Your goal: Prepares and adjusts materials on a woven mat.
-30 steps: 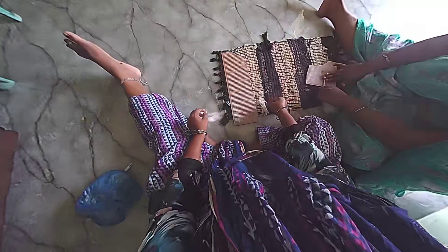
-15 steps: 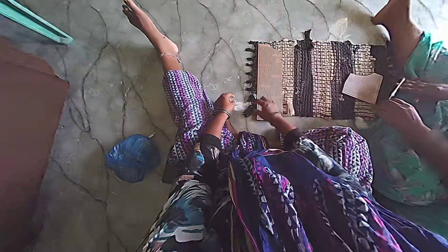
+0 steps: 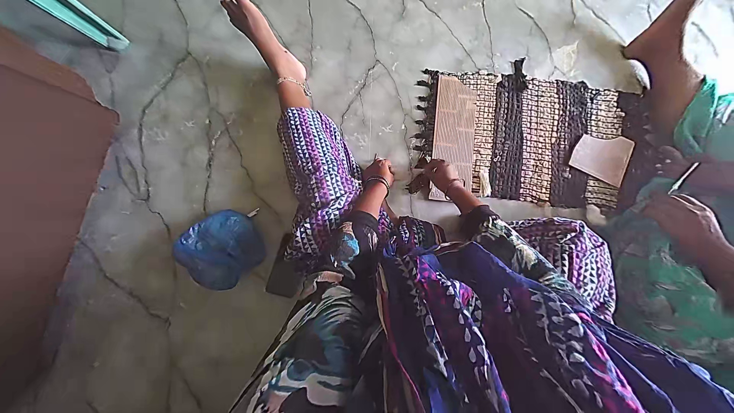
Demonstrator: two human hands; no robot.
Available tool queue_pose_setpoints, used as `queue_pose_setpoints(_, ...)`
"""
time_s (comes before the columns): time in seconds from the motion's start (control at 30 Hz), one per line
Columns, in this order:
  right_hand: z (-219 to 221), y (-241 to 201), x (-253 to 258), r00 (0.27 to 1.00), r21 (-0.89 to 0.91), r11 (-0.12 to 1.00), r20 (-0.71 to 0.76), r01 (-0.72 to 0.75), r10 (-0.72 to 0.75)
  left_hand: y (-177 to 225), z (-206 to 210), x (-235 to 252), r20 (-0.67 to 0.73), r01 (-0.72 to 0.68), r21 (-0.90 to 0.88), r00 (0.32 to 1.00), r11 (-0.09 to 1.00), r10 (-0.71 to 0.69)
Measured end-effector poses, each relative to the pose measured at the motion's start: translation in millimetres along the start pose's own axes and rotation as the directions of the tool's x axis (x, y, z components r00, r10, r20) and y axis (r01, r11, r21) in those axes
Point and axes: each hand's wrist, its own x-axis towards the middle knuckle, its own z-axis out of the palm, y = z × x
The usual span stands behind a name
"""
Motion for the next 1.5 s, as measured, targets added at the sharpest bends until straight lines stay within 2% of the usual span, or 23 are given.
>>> queue_pose_setpoints(0.13, -36, 23, -14, 0.997, 0.323, 0.944, -0.014, -0.064, 0.072, 1, -3, -4, -0.055, -0.01, -0.004, 0.998, 1.0, 0.01)
queue_pose_setpoints(0.2, -50, 27, -32, 0.991, 0.472, 0.872, 0.071, -0.132, 0.112, 4, -1, -21, -0.176, -0.055, -0.079, 0.984, 0.995, 0.04)
queue_pose_setpoints(0.3, -70, 32, -52, 0.981, 0.521, 0.837, 0.172, -0.165, 0.087, 23, -3, -48, -0.383, -0.244, -0.132, 0.906, 0.961, 0.178)
queue_pose_setpoints(0.33, -74, 33, -56, 0.982, 0.511, 0.847, 0.175, -0.145, 0.063, 35, -6, -54, -0.387, -0.305, -0.173, 0.895, 0.936, 0.22)
queue_pose_setpoints(0.4, -79, 38, -61, 0.983, 0.514, 0.851, 0.182, -0.113, 0.021, 60, -5, -56, -0.266, -0.371, -0.352, 0.92, 0.859, 0.288)
queue_pose_setpoints(0.47, -80, 40, -65, 0.982, 0.537, 0.838, 0.188, -0.098, -0.006, 75, 7, -51, -0.145, -0.388, -0.556, 0.916, 0.735, 0.373)
queue_pose_setpoints(0.53, -81, 41, -67, 0.98, 0.556, 0.824, 0.198, -0.105, -0.009, 83, 15, -48, -0.089, -0.372, -0.59, 0.912, 0.717, 0.4)
queue_pose_setpoints(0.6, -80, 43, -69, 0.979, 0.596, 0.793, 0.205, -0.126, 0.002, 78, 28, -49, -0.122, -0.387, -0.596, 0.91, 0.704, 0.396)
queue_pose_setpoints(0.7, -75, 55, -65, 0.978, 0.669, 0.729, 0.207, -0.143, 0.001, 77, 34, -54, -0.127, -0.343, -0.634, 0.93, 0.693, 0.344)
queue_pose_setpoints(0.83, -71, 61, -58, 0.979, 0.694, 0.704, 0.202, -0.148, 0.007, 85, 36, -49, -0.11, -0.281, -0.658, 0.954, 0.698, 0.28)
queue_pose_setpoints(0.97, -67, 67, -48, 0.981, 0.658, 0.741, 0.196, -0.131, 0.0, 94, 39, -32, -0.083, -0.211, -0.66, 0.974, 0.721, 0.209)
queue_pose_setpoints(1.1, -66, 75, -35, 0.981, 0.551, 0.829, 0.193, -0.097, -0.014, 83, 50, -31, -0.12, -0.269, -0.568, 0.962, 0.778, 0.246)
queue_pose_setpoints(1.17, -62, 76, -27, 0.987, 0.45, 0.892, 0.16, -0.044, -0.032, 77, 57, -29, -0.156, -0.312, -0.53, 0.95, 0.788, 0.272)
queue_pose_setpoints(1.3, -50, 81, -13, 0.997, 0.114, 0.991, 0.041, 0.064, -0.07, 87, 57, -21, -0.164, -0.248, -0.438, 0.967, 0.864, 0.194)
queue_pose_setpoints(1.4, -41, 87, -10, 0.995, -0.036, 0.995, -0.043, 0.092, -0.093, 83, 65, -16, -0.285, -0.369, -0.224, 0.91, 0.902, 0.301)
queue_pose_setpoints(1.5, -40, 89, -14, 0.987, -0.063, 0.992, -0.115, 0.108, -0.115, 86, 65, -22, -0.352, -0.443, -0.148, 0.859, 0.884, 0.372)
